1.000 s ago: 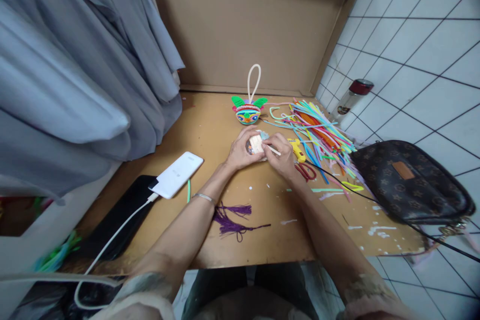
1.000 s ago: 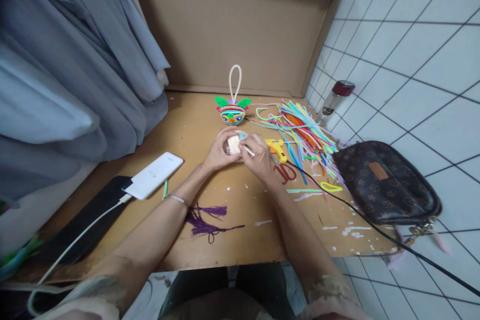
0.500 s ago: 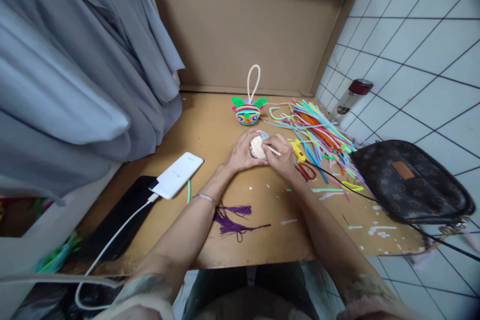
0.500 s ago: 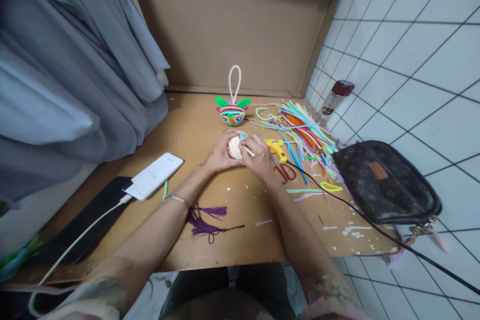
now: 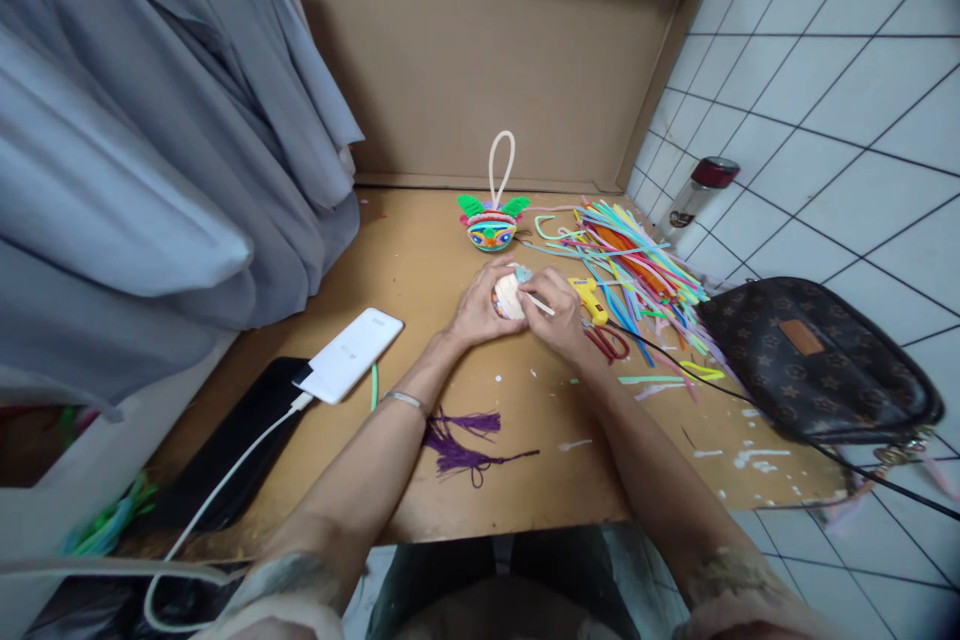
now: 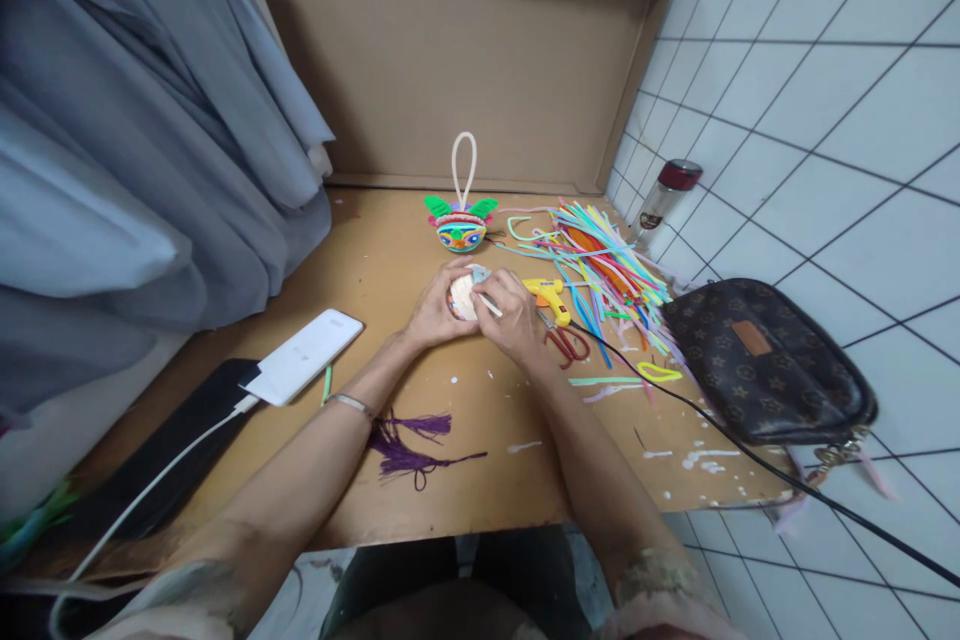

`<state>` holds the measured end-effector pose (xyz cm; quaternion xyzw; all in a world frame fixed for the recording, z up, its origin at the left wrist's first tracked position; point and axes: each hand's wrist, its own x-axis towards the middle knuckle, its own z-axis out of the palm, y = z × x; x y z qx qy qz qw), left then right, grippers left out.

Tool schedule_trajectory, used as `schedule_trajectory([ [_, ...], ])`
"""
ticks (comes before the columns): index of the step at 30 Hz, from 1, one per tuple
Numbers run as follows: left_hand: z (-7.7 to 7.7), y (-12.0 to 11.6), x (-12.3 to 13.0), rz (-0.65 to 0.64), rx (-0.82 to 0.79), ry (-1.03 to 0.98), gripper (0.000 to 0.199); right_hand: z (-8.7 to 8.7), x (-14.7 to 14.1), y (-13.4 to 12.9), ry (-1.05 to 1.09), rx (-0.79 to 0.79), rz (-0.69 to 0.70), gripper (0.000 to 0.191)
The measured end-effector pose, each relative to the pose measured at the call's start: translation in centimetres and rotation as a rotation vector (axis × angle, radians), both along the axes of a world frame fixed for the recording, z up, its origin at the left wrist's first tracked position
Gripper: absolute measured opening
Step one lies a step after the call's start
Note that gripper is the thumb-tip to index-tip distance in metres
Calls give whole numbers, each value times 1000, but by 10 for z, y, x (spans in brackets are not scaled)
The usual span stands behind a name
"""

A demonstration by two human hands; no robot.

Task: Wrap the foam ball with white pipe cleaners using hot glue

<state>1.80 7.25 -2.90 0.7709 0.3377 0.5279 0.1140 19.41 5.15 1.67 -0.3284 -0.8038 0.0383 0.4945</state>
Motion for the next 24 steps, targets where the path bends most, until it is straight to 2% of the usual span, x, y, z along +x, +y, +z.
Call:
schedule_trajectory([
  [24, 3, -1, 2, 14, -31, -30, 73, 2, -1, -2, -6, 65, 25, 12],
])
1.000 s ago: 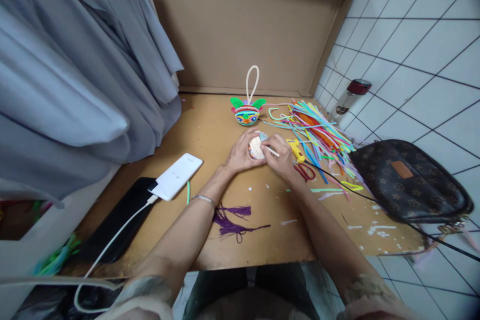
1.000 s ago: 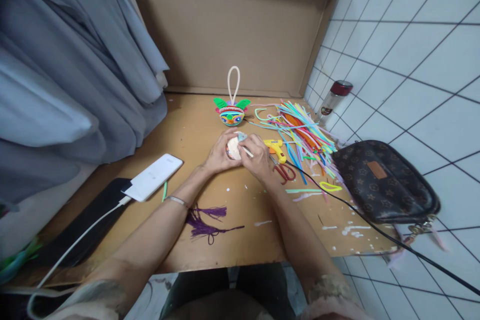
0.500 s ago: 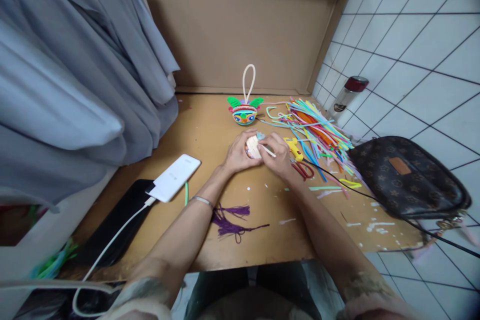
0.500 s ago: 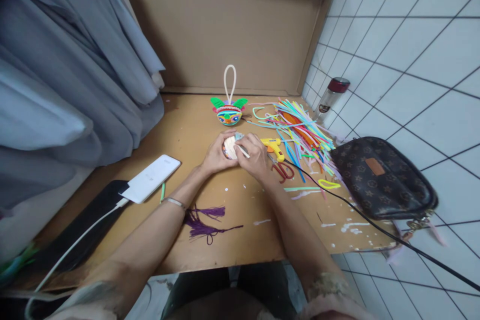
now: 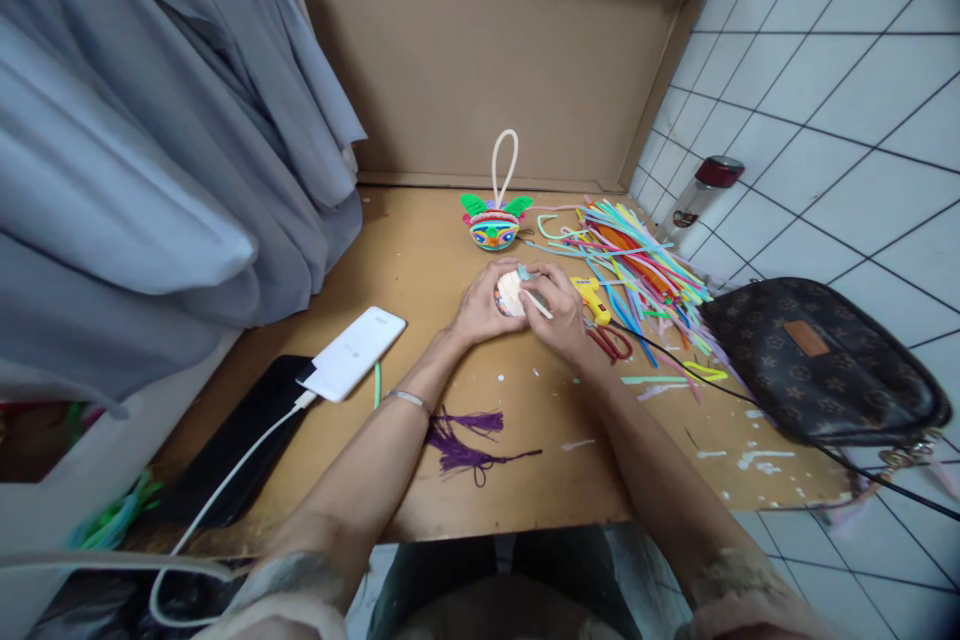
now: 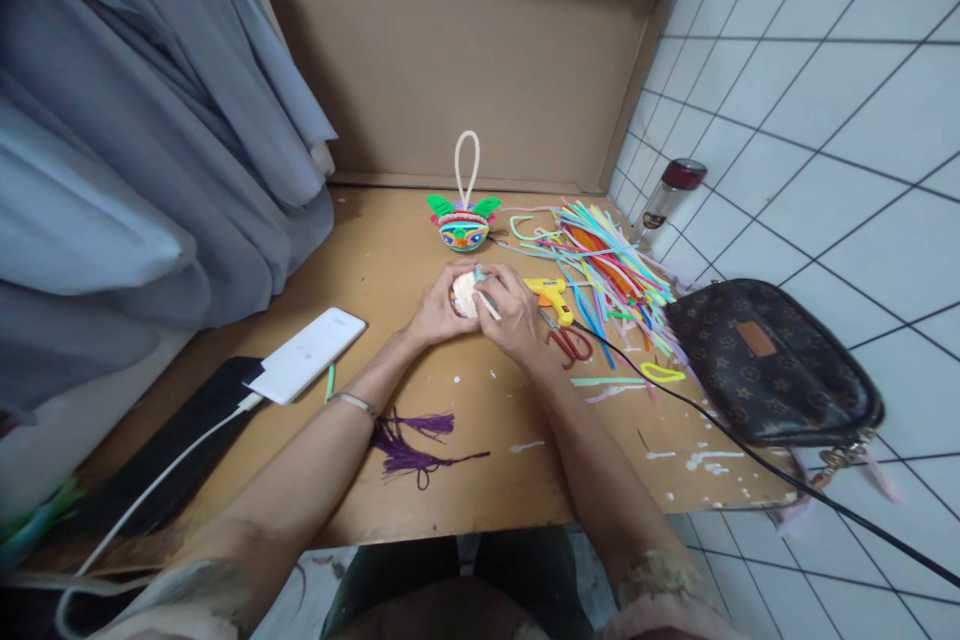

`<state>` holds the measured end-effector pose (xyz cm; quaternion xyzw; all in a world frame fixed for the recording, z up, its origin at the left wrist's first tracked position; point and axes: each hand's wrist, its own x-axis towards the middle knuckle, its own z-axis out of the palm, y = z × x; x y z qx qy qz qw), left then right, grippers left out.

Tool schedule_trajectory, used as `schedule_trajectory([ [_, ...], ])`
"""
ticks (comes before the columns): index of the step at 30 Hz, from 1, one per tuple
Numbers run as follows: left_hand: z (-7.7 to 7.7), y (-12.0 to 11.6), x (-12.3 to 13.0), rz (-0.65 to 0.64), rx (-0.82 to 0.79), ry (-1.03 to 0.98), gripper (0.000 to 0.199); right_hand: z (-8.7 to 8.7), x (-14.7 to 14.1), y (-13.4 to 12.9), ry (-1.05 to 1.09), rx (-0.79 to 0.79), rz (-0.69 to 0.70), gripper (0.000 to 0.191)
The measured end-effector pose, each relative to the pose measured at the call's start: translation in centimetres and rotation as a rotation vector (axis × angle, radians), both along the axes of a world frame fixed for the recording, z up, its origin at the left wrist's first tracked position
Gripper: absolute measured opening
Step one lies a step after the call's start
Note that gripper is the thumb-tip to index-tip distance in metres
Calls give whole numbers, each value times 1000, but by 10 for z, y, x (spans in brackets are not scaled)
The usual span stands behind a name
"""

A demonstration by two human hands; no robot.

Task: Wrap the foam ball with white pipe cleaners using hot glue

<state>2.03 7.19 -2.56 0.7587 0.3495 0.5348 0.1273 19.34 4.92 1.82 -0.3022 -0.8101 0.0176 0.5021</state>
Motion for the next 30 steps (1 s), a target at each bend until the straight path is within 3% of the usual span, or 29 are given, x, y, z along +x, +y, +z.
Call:
schedule_trajectory([
  [12, 2, -1, 0, 5, 2, 9, 72, 1, 3, 2, -172, 34, 17, 22],
  [30, -1, 2, 1, 20, 69, 48, 71, -1, 4, 3, -154, 21, 28, 22],
])
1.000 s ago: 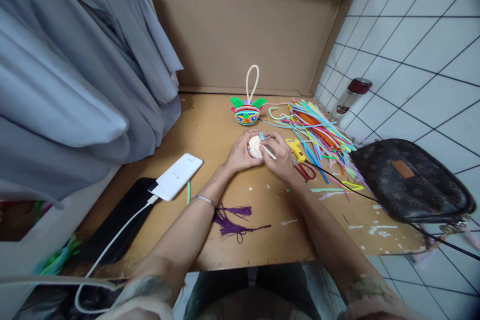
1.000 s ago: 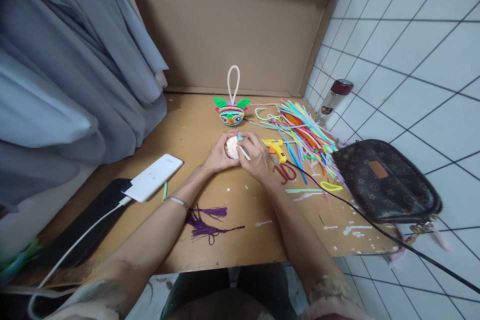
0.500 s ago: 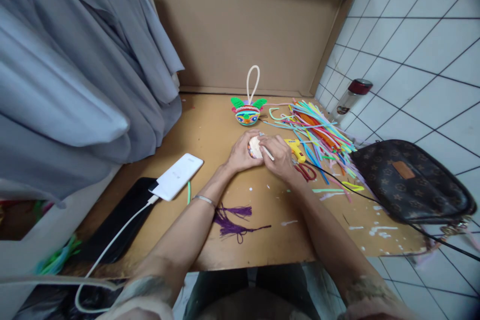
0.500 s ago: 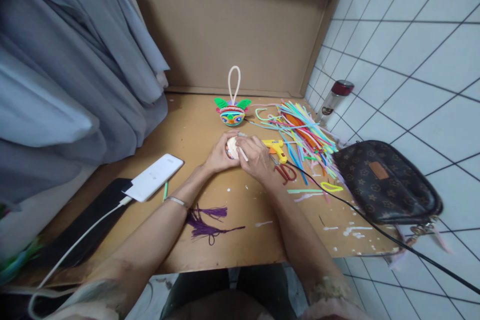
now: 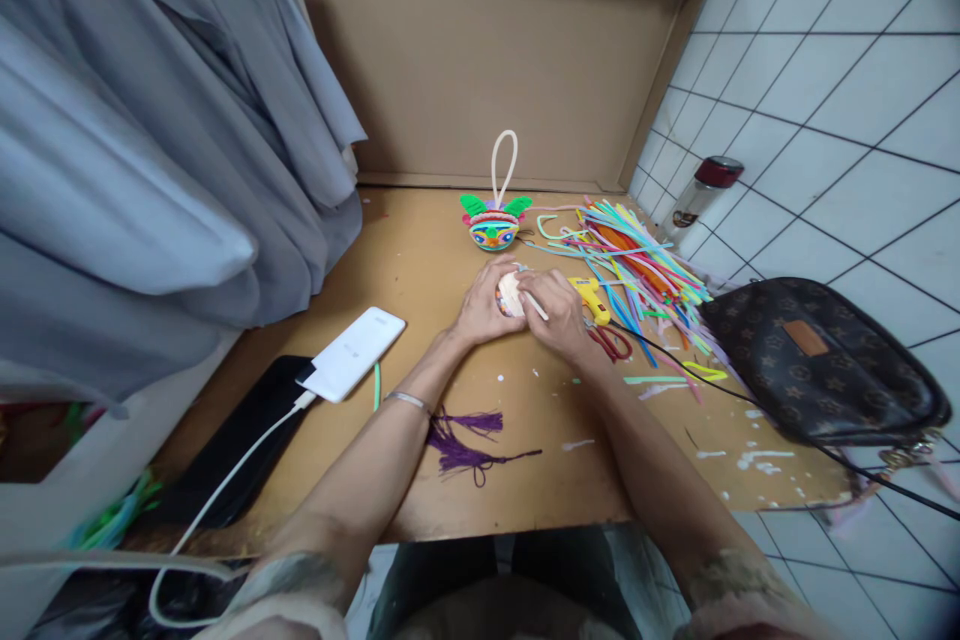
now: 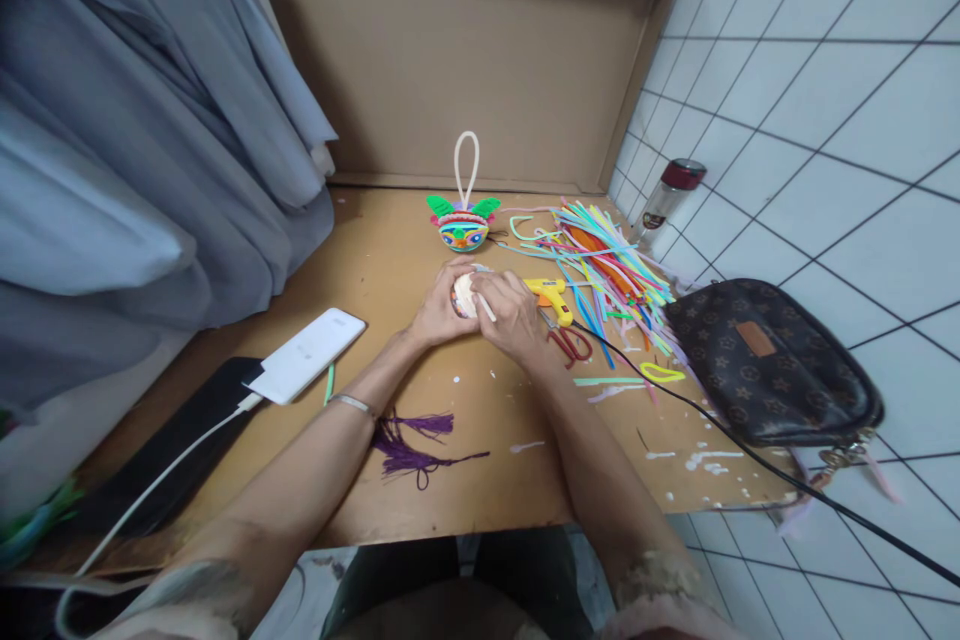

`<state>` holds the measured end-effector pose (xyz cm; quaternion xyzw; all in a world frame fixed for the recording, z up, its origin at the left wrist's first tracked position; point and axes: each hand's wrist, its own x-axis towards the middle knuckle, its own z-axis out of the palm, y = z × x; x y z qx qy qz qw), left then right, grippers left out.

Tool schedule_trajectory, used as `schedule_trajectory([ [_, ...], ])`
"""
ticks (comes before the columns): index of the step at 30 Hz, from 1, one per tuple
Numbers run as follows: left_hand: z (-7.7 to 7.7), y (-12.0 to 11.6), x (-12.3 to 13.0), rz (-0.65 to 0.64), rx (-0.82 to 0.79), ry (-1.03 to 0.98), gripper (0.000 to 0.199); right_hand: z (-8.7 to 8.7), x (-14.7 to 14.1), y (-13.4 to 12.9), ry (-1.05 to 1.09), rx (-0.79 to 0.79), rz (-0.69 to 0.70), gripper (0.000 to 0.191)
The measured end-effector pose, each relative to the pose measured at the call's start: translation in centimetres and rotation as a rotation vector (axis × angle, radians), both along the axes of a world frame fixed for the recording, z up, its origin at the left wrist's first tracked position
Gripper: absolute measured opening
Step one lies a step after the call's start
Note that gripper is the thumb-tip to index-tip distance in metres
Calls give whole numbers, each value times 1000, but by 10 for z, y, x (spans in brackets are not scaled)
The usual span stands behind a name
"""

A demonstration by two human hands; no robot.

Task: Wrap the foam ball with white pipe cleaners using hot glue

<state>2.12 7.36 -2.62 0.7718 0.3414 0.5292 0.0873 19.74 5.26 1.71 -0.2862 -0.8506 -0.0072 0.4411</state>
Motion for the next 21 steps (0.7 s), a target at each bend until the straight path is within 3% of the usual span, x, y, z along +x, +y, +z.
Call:
schedule_trajectory([
  [15, 0, -3, 2, 0, -67, -71, 74, 2, 0, -1, 12, 59, -10, 20],
  [21, -2, 0, 1, -72, -77, -119, 71, 1, 0, 0, 9, 90, -21, 18],
])
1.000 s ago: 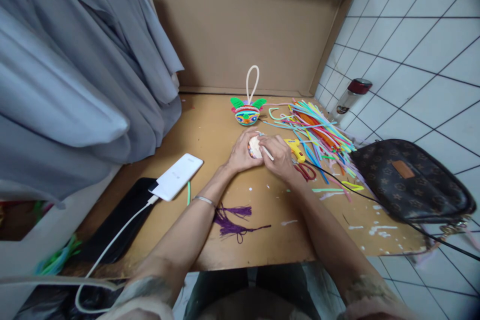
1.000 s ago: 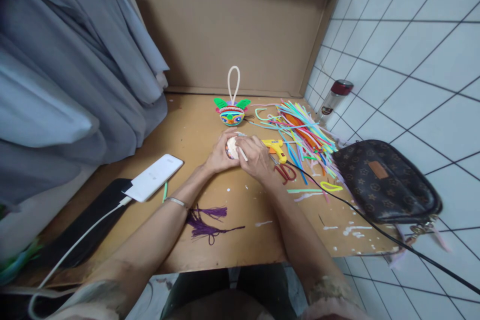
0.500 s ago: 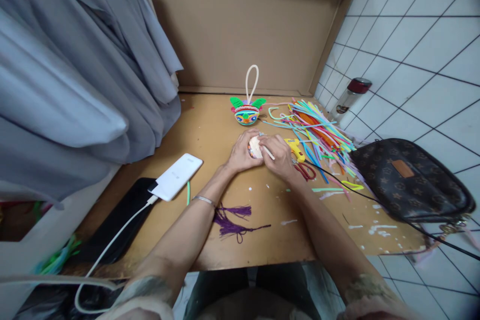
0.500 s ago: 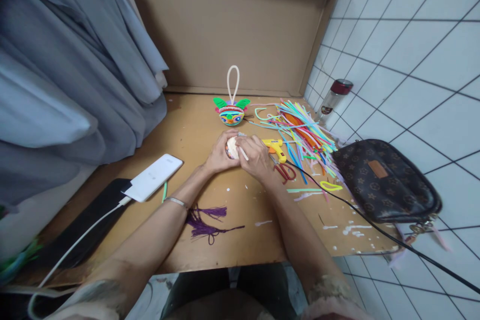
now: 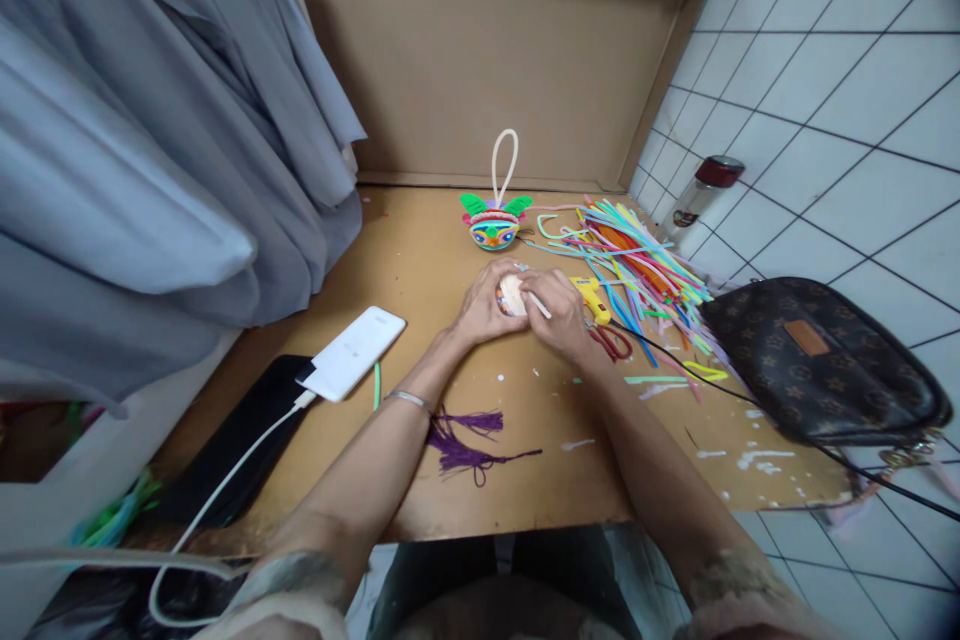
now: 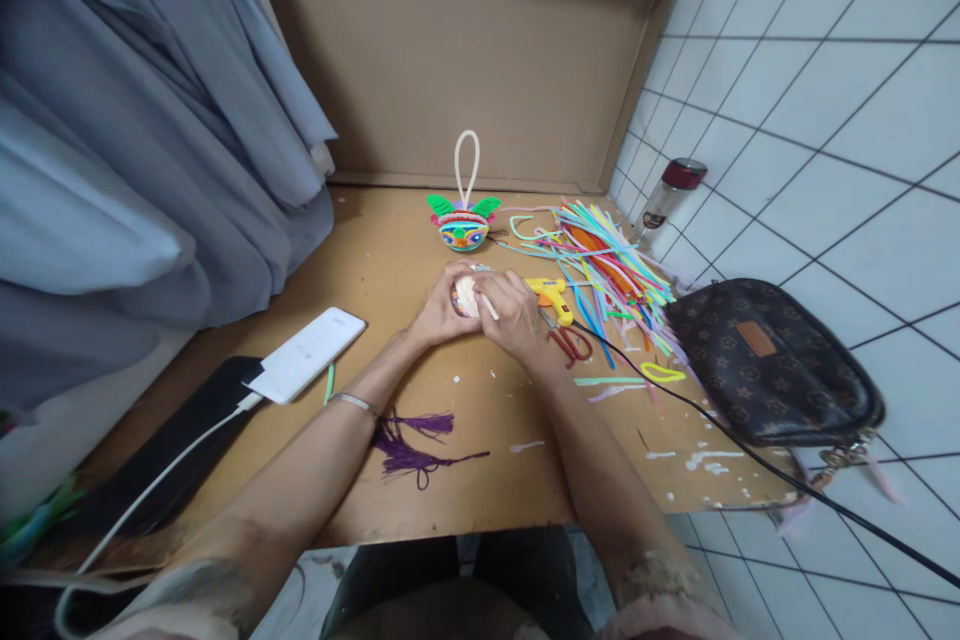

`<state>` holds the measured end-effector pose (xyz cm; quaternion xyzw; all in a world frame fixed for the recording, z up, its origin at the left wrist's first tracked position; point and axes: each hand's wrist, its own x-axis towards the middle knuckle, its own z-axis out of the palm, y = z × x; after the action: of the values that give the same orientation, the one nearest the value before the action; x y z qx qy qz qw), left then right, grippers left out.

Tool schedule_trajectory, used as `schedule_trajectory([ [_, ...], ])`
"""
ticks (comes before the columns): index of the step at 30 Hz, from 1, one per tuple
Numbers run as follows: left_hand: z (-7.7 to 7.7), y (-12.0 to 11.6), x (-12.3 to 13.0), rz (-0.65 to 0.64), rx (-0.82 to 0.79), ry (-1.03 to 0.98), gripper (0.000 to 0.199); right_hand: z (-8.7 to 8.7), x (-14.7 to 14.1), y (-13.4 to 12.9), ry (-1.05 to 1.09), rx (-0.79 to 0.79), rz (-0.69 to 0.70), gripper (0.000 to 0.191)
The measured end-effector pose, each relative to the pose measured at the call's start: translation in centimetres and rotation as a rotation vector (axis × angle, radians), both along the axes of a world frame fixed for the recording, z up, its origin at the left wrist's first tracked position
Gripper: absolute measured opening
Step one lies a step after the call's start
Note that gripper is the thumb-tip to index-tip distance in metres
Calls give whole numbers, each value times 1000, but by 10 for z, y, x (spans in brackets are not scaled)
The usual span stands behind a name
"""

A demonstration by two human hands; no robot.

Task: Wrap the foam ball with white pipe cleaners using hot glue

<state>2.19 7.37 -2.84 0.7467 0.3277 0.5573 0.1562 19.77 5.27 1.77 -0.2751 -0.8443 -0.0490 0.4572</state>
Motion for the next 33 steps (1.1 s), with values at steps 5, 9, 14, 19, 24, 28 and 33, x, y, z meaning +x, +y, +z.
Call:
schedule_trajectory([
  [5, 0, 3, -2, -32, 5, -20, 70, -1, -1, 0, 22, -39, -16, 17],
  [9, 0, 4, -1, -45, -6, -25, 68, -1, -2, -1, 42, -69, -17, 17],
  [14, -1, 6, -3, -27, 28, 18, 70, -1, -1, -1, 65, -111, -13, 17],
  [19, -2, 5, -4, -14, 38, 66, 82, -1, -1, 0, 94, -110, 1, 16],
  [24, -1, 0, 4, 54, -27, -18, 71, -1, -2, 0, 133, -121, 24, 18],
  [28, 3, -1, 3, 26, -270, -239, 76, -4, -2, 2, 210, -192, 19, 39],
  [33, 8, 1, -4, -100, -438, -351, 84, -15, 3, 15, 348, -215, -130, 34],
])
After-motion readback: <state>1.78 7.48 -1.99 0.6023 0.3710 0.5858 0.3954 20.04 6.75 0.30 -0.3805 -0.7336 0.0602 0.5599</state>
